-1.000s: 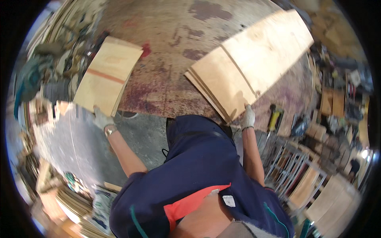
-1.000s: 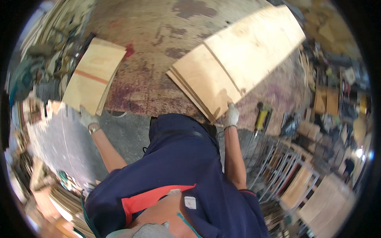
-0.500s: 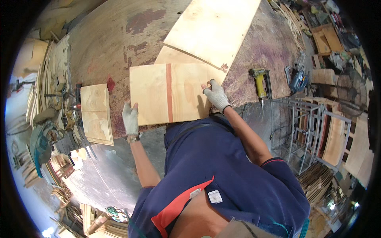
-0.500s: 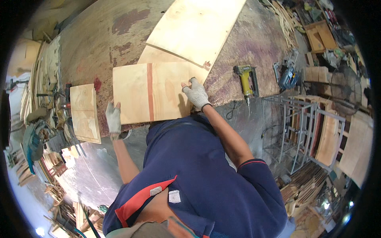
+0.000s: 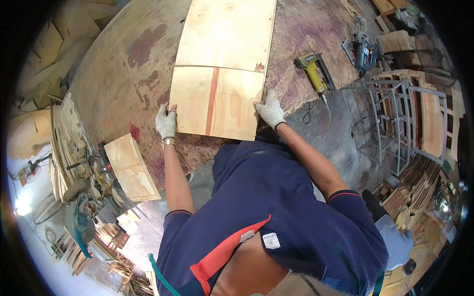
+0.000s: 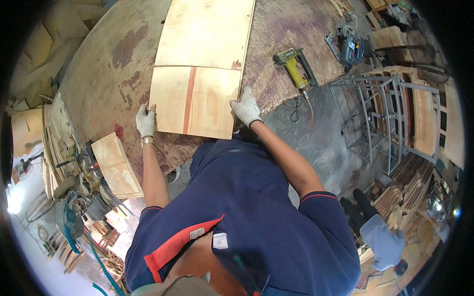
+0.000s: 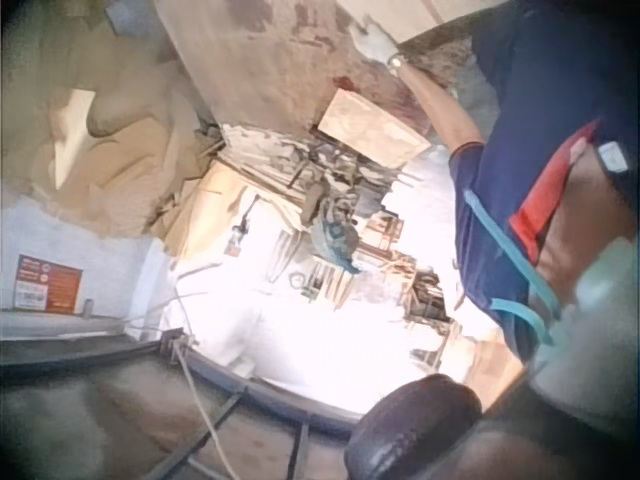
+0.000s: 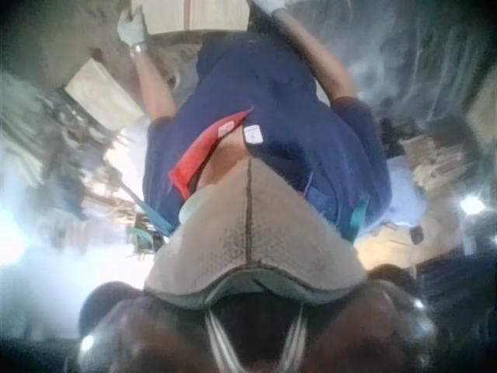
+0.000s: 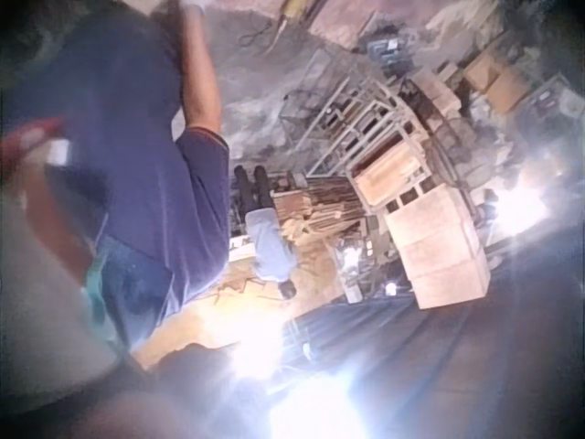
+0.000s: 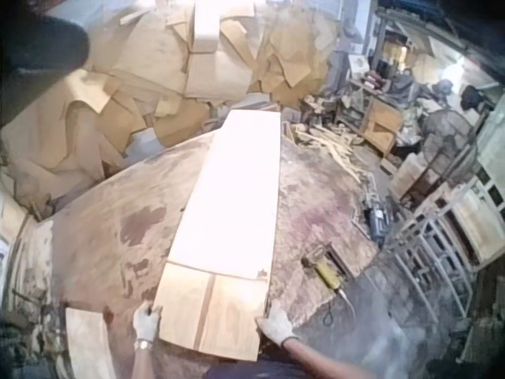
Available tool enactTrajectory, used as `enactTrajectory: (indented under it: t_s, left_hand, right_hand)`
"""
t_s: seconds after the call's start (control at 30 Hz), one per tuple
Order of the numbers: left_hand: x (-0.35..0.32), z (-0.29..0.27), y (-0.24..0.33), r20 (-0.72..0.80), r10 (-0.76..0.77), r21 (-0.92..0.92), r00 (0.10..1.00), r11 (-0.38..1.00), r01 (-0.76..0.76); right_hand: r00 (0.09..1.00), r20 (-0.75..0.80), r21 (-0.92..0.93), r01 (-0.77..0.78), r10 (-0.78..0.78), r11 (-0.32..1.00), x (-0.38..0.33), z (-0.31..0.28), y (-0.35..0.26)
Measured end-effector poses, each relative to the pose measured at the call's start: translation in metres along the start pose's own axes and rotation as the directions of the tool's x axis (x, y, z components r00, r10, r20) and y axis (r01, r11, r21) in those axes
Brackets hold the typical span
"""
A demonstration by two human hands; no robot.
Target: The person picks up thin wooden boards, aligns them on a workbench, and uses a nail gun to fasten them together. They measure and mark the boards with a tape measure and pencil, then continue nailing to assemble the panels.
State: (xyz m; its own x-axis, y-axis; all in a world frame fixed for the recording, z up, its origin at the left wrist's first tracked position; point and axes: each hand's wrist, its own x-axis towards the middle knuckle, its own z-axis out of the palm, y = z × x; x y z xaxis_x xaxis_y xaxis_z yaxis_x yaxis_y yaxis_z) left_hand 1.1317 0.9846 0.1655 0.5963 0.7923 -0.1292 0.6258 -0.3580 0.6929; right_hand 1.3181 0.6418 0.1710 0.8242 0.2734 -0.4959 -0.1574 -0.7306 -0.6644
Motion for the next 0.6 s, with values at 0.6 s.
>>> enactTrajectory:
  t_s: [0.6]
  left_hand:
    - [0.012,0.010,-0.005,-0.034,-0.063,0.396,0.997,0.915,0.072]
  right_hand:
    - [0.899,-0.331,-0.072,0.279,-0.287,0.958,0.065,-0.023,-0.008]
